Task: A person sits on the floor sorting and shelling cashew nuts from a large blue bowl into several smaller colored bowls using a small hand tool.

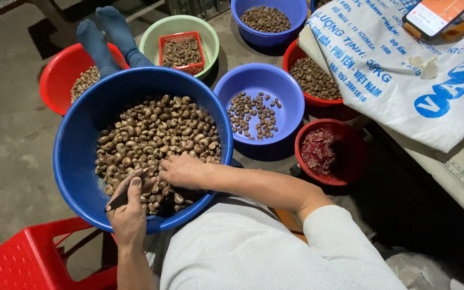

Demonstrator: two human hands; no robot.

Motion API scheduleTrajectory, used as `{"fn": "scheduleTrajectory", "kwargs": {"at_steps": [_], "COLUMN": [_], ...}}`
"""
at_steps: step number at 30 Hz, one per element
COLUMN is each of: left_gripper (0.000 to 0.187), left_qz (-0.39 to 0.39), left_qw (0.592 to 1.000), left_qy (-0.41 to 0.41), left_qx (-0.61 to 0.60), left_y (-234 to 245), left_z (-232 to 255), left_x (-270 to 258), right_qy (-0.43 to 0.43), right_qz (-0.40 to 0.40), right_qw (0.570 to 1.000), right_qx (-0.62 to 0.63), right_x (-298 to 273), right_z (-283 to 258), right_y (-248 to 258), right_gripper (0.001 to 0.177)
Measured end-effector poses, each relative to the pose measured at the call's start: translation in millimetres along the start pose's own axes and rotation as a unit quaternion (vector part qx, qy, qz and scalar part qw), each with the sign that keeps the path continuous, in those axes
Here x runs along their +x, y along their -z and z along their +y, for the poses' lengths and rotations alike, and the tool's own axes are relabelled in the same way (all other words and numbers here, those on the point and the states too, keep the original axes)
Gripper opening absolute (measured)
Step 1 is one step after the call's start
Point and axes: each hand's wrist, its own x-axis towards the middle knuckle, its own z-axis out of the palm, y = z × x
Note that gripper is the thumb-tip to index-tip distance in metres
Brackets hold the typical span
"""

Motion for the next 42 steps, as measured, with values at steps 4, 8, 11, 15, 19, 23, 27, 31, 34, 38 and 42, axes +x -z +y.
{"fn": "scheduleTrajectory", "kwargs": {"at_steps": [4,8,11,15,19,23,27,31,34,38,42], "left_gripper": [0.028,0.028,0.028,0.030,0.029,0.018,0.019,0.016,0.021,0.022,0.025], "left_qz": [-0.002,0.039,0.035,0.004,0.048,0.063,0.069,0.064,0.059,0.048,0.044], "left_qw": [0.997,0.999,0.997,0.997,0.999,0.993,0.991,0.991,0.992,0.990,0.993], "left_qy": [0.034,-0.015,-0.048,-0.060,-0.004,-0.100,-0.103,-0.108,-0.081,-0.105,-0.086], "left_qx": [-0.076,0.026,0.050,0.053,0.004,0.010,-0.043,-0.035,-0.074,-0.084,-0.072], "left_y": [1,3,3,4,6,1,1,5,6,7,11], "left_z": [-7,-8,0,4,-17,-9,-12,-6,-16,-1,-17], "left_x": [1,0,-1,-1,0,4,3,4,4,3,2], "right_qy": [0.002,-0.093,-0.139,-0.107,-0.073,-0.071,-0.087,-0.093,-0.105,-0.122,-0.135], "right_qz": [0.044,0.099,0.081,0.141,0.162,0.143,0.128,0.113,0.096,0.092,0.105], "right_qw": [0.999,0.941,0.886,0.823,0.821,0.826,0.816,0.806,0.792,0.727,0.671], "right_qx": [0.024,0.311,0.435,0.540,0.542,0.541,0.557,0.573,0.594,0.670,0.722], "right_x": [-1,-3,-5,-10,-3,-5,-11,-16,-15,-9,-9], "right_z": [1,-7,-10,-15,-4,-6,-12,-21,-15,-16,-20], "right_y": [9,44,61,71,37,46,68,84,72,63,59], "right_gripper": [0.023,0.023,0.036,0.029,0.041,0.040,0.033,0.032,0.028,0.030,0.035]}}
